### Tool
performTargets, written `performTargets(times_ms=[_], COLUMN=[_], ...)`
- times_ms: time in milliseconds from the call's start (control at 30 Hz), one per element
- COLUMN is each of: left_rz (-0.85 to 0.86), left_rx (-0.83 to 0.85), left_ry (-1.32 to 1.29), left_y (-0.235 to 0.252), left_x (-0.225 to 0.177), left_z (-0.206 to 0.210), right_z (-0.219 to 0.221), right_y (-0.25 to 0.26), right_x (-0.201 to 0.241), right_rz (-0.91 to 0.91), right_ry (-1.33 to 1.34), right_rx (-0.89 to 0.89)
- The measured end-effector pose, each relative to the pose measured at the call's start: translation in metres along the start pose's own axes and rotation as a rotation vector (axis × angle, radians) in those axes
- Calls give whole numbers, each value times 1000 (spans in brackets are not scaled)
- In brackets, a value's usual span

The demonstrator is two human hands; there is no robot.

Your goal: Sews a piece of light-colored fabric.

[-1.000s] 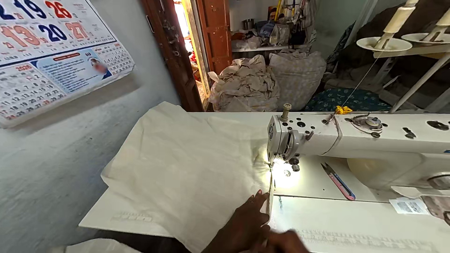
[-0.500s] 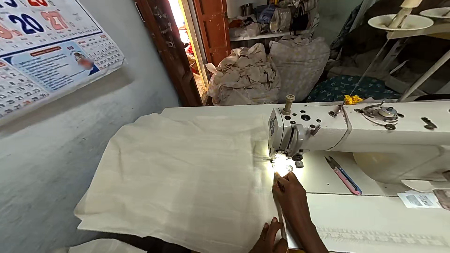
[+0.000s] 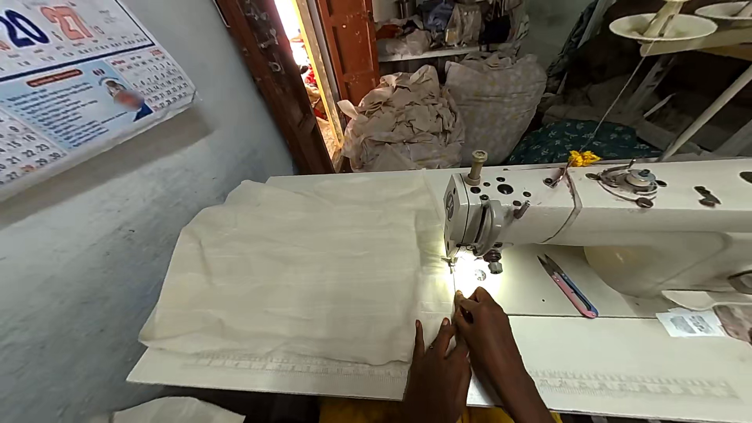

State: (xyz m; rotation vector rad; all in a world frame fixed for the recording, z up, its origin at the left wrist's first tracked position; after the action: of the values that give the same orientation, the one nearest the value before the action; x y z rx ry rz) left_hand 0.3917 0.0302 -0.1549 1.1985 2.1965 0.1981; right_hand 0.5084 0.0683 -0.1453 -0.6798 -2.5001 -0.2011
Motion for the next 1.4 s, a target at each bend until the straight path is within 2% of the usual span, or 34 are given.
performTargets(times_ms=[67,167,333,467,567,667,733,867,933,1067,1133,1200,1333,1400], left_rz=[72,148,238,341,512,586,454,4,-2,396,469,398,16,-157], left_rx=[22,177,331,232,119,32,12,117,99,-19,-37,-16,328,333], left_ry=[-69,-184,-164,-66,116,180,55,-253,-222,138,266,224,-52,-137], left_y=[2,6,23,46,65,74,80,99,99,83,82,91,119,122], left_x=[10,24,45,59,58,60,69,98,100,71,65,68,86,98], left_z=[-6,-11,-13,-18,-18,-15,-16,-17,-18,-20,-18,-20,-26,-28], right_z=[-1,-2,-5,-2,-6,-10,-11,-13,-14,-11,-11,-10,-15,-13], right_y=[-6,-17,-20,-11,5,22,28,38,33,15,18,26,29,23], right_x=[2,0,-1,-8,-8,-9,-12,-11,-6,4,4,3,5,6], right_rz=[22,43,-199,-414,-546,-539,-475,-329,-384,-620,-643,-582,-462,-443], right_ry=[-66,-135,-39,8,56,118,160,181,114,-31,-47,-7,88,92], right_rx=[99,165,-82,-139,-152,-74,-30,15,-20,-224,-286,-250,-231,-262])
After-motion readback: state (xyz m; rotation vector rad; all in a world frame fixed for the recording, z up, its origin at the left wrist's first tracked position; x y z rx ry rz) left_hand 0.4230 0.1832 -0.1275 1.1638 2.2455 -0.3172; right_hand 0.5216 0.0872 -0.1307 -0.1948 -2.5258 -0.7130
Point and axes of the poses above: each hand's wrist, its own y-axis towards the middle knuckle, its own z-axis out of the palm, x = y × z, the point moved 8 cm from there along y, towards the middle knuckle, and after that the axes turned 15 degrees about z, right-handed, at the moved point
